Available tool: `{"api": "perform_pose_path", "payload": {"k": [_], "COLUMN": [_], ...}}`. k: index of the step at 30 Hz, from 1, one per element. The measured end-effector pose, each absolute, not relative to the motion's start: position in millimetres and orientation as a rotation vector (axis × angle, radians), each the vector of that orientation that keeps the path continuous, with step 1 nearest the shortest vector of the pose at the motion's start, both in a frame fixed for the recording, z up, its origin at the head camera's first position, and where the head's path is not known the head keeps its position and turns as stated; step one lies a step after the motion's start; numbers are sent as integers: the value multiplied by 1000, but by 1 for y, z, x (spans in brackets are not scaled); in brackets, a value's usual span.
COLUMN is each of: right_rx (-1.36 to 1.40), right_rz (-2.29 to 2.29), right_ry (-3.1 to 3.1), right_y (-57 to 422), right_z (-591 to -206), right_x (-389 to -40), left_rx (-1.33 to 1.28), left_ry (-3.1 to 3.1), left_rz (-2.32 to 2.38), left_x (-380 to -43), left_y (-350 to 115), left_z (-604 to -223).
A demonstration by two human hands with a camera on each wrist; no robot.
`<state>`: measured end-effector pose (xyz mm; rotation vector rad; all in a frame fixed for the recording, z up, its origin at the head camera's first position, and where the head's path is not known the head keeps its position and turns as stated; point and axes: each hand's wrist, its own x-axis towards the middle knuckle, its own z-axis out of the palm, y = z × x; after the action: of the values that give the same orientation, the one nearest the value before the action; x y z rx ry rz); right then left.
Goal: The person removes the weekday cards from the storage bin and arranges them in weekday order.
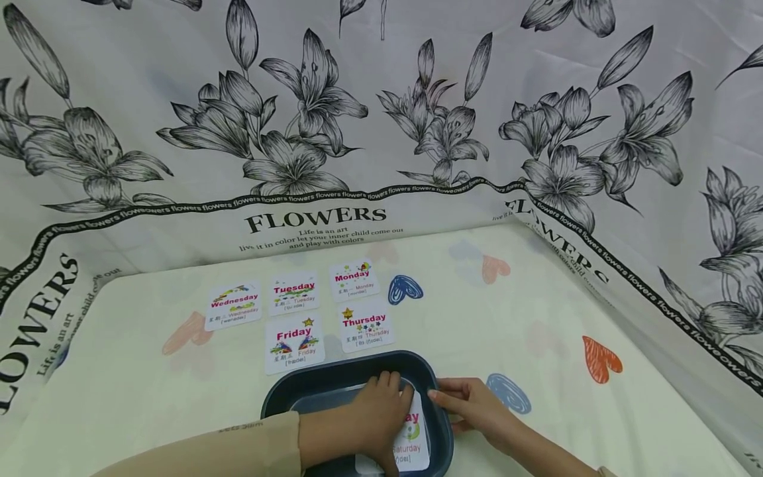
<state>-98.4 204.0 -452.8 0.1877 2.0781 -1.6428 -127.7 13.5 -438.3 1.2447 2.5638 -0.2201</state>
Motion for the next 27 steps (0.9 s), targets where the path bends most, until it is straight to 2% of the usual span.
{"api": "perform_pose_path", "payload": {"k": [14, 27], "right_rx": [179, 141], "right_rz": [-1660, -1668], "right_ry": [2039, 2034], "right_y": [206, 207], "right_z": [-453, -452], "right_x": [-98, -98], "left_rx": [1231, 1378], "left_ry": [2597, 2587], "left_rz": [19, 12], "left_x": [-123, -126], "left_y": [7, 1], "left_z": [-444, -435]}}
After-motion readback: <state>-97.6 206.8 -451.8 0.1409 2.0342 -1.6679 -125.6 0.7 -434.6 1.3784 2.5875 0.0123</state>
